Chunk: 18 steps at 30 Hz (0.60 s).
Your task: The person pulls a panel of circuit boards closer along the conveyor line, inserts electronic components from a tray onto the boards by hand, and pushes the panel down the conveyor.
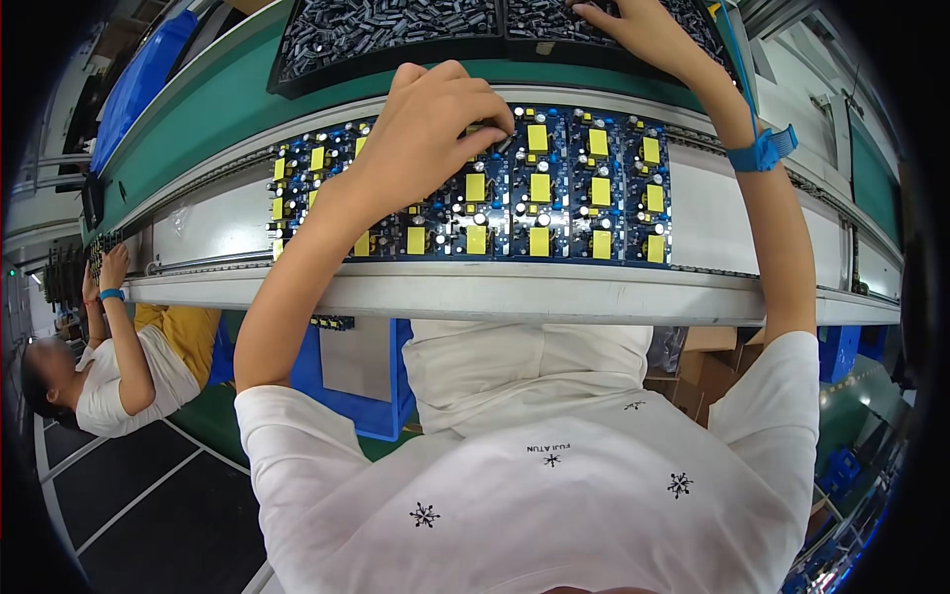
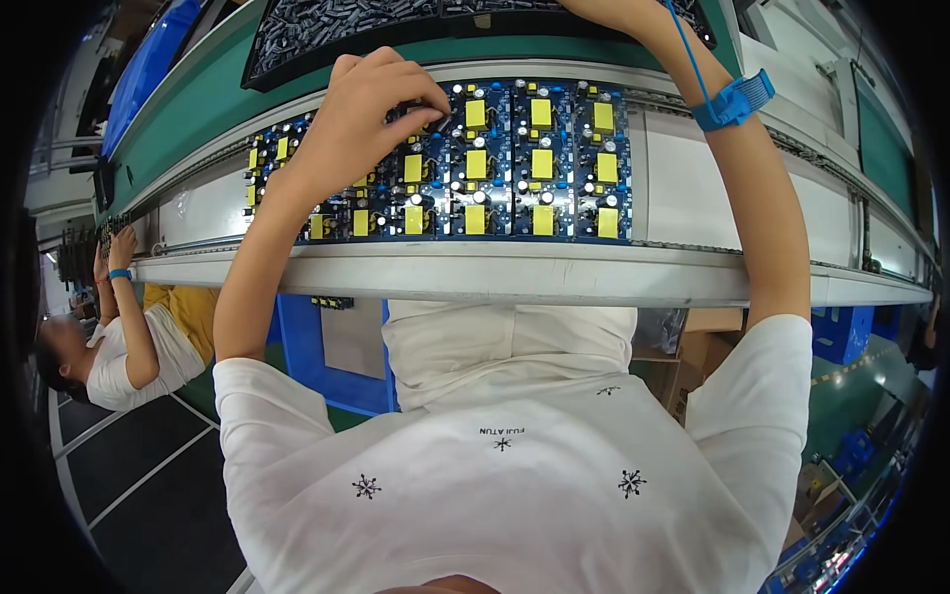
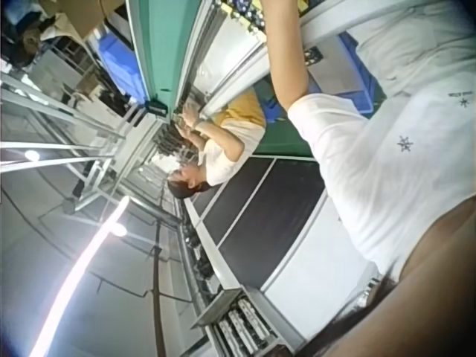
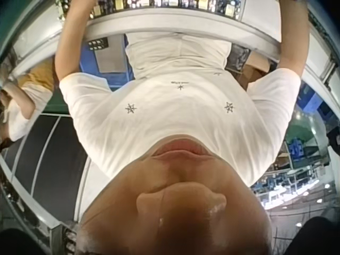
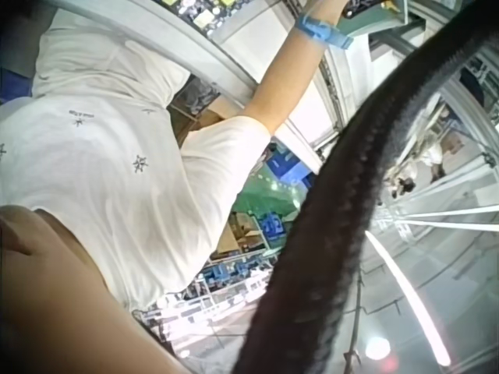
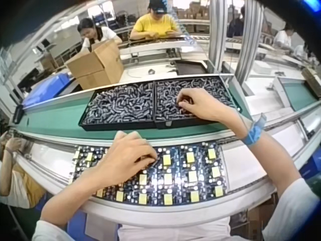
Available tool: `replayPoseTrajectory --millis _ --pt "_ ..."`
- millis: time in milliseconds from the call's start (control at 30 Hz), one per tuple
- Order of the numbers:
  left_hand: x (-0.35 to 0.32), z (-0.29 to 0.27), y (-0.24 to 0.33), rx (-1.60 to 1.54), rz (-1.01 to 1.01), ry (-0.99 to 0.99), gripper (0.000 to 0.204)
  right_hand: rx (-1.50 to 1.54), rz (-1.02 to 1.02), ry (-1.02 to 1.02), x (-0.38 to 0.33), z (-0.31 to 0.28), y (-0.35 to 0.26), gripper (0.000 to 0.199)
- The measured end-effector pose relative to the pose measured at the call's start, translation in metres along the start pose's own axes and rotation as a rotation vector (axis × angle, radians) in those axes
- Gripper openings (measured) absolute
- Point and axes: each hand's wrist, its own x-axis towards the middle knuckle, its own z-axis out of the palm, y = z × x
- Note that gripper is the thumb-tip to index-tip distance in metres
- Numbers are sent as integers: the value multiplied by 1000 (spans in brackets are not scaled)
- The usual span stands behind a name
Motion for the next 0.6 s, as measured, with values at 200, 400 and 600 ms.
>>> replayPoseTrajectory --millis 200,400,600 --pt "-4 2 10 111 -46 0 14 -26 7 0 0 -1 0 16" --pt "-2 6 27 245 -119 -33 20 -38 31 -3 0 -1 -5 16" --pt "-1 10 32 257 -210 -17 20 -18 43 -5 0 1 -4 16"
